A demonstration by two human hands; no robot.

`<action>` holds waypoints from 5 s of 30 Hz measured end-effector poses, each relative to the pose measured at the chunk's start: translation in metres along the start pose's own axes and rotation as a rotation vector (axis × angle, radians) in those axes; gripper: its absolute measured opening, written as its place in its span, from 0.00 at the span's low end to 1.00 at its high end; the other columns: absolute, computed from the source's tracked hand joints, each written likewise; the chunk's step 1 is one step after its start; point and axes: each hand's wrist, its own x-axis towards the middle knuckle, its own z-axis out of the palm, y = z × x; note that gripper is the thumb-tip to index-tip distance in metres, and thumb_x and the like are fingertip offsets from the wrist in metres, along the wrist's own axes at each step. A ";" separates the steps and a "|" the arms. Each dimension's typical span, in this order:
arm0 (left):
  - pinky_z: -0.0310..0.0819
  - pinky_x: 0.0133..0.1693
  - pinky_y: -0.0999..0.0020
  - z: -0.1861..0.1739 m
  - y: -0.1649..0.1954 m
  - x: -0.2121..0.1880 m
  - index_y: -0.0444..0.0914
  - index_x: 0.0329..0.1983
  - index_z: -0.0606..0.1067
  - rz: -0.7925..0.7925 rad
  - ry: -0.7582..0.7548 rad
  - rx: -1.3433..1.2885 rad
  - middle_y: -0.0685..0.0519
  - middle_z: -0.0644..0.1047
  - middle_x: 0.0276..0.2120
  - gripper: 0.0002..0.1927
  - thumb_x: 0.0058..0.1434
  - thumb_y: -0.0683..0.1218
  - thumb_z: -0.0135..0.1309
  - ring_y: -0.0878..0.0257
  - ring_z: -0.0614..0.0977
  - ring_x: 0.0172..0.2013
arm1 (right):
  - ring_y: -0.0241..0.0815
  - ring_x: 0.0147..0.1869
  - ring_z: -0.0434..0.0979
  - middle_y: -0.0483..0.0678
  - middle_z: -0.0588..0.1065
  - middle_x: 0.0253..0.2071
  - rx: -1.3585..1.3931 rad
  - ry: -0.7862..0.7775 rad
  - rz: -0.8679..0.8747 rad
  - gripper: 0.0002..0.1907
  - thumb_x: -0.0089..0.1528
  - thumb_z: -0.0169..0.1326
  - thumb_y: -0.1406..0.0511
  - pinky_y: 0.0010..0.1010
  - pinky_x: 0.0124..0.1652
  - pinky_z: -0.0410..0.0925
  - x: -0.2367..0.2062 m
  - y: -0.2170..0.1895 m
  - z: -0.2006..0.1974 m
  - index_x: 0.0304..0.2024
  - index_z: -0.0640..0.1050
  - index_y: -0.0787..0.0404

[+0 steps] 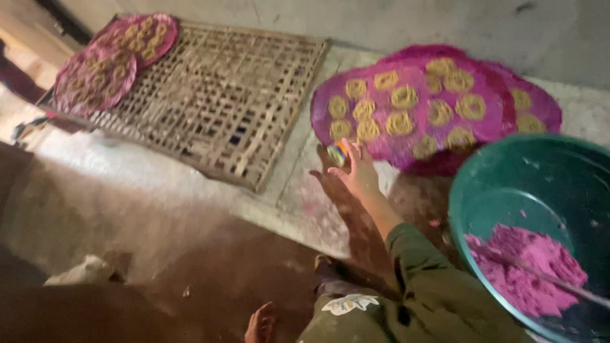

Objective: The person uses a manual extruder to push pink dough through a nozzle, forming spiral noodles onto a pink mat. They then transfer the formed noodles onto a drying rack and repeat the extrusion process.

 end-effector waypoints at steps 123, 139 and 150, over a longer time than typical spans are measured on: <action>0.80 0.38 0.57 -0.180 0.432 0.846 0.46 0.47 0.78 0.654 -0.434 0.469 0.49 0.85 0.34 0.12 0.61 0.52 0.58 0.56 0.87 0.34 | 0.58 0.43 0.78 0.54 0.76 0.38 -0.653 0.400 0.530 0.12 0.61 0.56 0.72 0.48 0.41 0.71 0.504 0.064 0.325 0.47 0.72 0.61; 0.81 0.33 0.62 -0.130 0.401 0.791 0.42 0.65 0.70 0.735 -0.590 0.323 0.47 0.80 0.54 0.20 0.70 0.46 0.46 0.56 0.82 0.35 | 0.36 0.42 0.81 0.46 0.81 0.39 0.821 0.118 1.174 0.11 0.58 0.58 0.64 0.29 0.42 0.76 0.439 -0.025 0.367 0.43 0.78 0.61; 0.66 0.60 0.55 -0.191 0.344 0.757 0.41 0.60 0.68 0.754 -0.768 1.083 0.49 0.66 0.62 0.19 0.69 0.52 0.51 0.56 0.69 0.60 | 0.61 0.45 0.79 0.57 0.78 0.40 -0.510 0.369 0.516 0.12 0.60 0.56 0.73 0.46 0.44 0.72 0.449 0.039 0.328 0.47 0.77 0.63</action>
